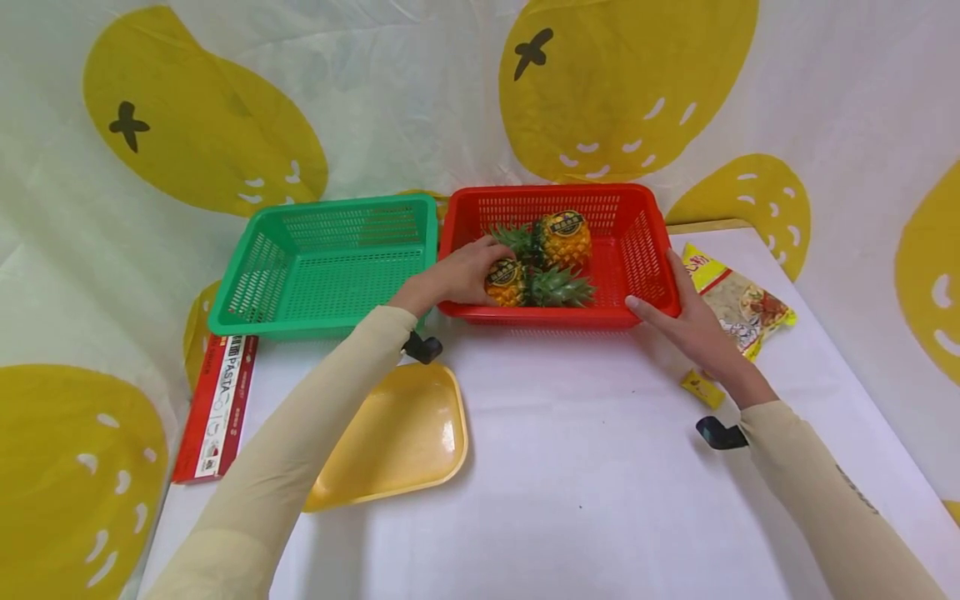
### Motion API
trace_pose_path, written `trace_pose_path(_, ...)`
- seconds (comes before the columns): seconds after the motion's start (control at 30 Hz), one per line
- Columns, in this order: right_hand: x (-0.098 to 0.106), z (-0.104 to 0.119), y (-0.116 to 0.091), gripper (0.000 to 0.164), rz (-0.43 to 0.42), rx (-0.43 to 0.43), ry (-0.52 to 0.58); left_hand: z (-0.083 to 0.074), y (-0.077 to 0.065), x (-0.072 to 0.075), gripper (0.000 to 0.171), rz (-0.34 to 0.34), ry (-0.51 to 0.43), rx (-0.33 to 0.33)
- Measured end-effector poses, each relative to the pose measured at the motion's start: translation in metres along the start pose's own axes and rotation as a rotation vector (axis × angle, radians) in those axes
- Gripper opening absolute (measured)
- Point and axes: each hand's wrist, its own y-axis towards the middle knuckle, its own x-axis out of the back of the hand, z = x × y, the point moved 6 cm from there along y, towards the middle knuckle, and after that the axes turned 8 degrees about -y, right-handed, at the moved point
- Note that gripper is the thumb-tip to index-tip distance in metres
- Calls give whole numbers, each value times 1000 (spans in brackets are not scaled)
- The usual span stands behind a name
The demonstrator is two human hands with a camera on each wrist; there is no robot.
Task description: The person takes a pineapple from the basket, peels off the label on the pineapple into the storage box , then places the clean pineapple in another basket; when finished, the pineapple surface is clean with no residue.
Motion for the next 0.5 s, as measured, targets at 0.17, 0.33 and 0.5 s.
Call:
trace_pose_path(0.17, -1, -1, -1, 97, -3, -1, 2, 1, -1, -1, 83, -21, -27, -30)
trace_pose_path(0.33, -1, -2, -1, 96, 0, 1, 6, 3, -3, -1, 80, -44, -49, -69)
trace_pose_path(0.5, 0, -2, 0, 95, 4, 4, 6, 5, -5, 3, 78, -60, -67, -91)
